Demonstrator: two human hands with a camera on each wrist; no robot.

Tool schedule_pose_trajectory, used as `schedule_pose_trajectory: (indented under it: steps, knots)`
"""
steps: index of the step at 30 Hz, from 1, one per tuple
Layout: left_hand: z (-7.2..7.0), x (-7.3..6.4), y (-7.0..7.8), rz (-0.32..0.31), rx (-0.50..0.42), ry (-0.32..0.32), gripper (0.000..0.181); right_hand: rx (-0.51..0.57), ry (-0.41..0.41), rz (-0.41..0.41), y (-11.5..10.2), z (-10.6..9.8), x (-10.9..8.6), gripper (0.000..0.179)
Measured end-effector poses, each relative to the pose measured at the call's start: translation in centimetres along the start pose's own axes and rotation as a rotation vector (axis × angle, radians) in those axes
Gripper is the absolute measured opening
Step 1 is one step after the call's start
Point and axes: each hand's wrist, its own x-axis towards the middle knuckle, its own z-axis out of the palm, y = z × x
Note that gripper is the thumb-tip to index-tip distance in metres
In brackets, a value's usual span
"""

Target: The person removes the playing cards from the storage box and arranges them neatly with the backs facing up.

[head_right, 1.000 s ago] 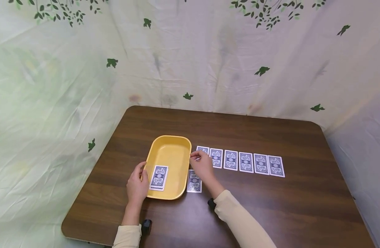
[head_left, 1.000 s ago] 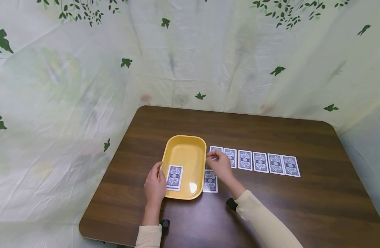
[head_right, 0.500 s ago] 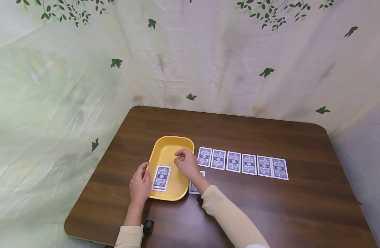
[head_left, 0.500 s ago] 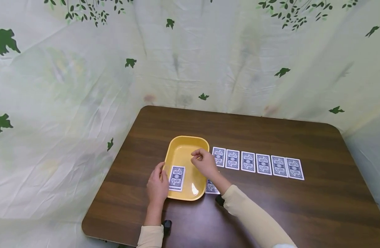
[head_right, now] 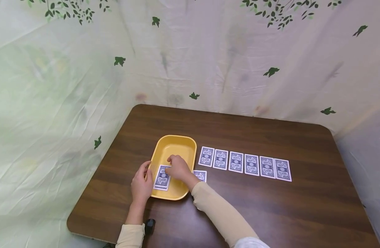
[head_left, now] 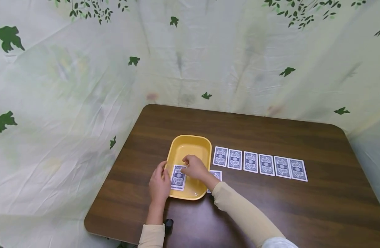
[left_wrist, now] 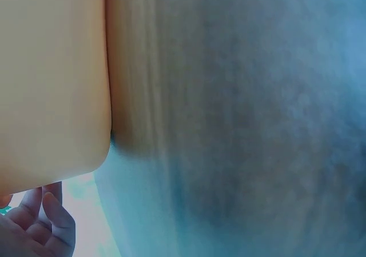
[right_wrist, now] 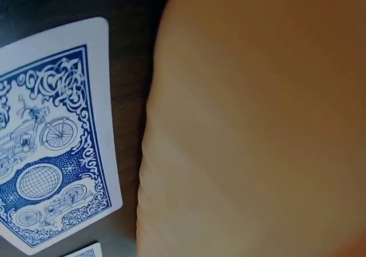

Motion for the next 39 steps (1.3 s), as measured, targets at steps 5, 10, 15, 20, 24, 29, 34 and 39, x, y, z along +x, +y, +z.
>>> schedule_pose_trajectory:
  steps: [5, 10, 15, 20, 24, 29, 34, 39]
  knots:
    - [0.0, 0.0, 0.1, 0.014, 0.0, 0.005, 0.031, -0.227, -0.08, 0.019, 0.0, 0.7, -0.3, 0.067]
    - [0.1, -0.2, 0.0, 0.021, -0.011, 0.016, 0.03, -0.322, -0.045, 0.023, 0.1, 1.2, -0.7, 0.076]
    - [0.1, -0.4, -0.1, 0.031, -0.01, 0.018, 0.029, -0.346, -0.011, 0.026, 0.3, 1.7, -1.0, 0.072]
    - [0.0, -0.5, 0.0, 0.022, -0.013, 0.02, 0.029, -0.339, 0.008, 0.033, 0.3, 1.9, -1.0, 0.066]
    - [-0.1, -0.4, 0.0, 0.011, -0.022, 0.018, 0.029, -0.312, 0.038, 0.036, 0.4, 2.1, -0.9, 0.061]
    - [-0.1, -0.4, 0.1, 0.013, -0.018, 0.021, 0.029, -0.231, 0.103, 0.041, 0.6, 2.1, -0.7, 0.036]
    - [0.0, -0.3, 0.2, 0.02, -0.016, 0.031, 0.03, -0.099, 0.173, 0.064, 0.8, 1.7, -0.6, 0.014]
    - [-0.1, -0.1, 0.1, 0.01, -0.017, 0.023, 0.03, 0.004, 0.235, 0.022, 0.6, 1.0, -0.7, 0.008]
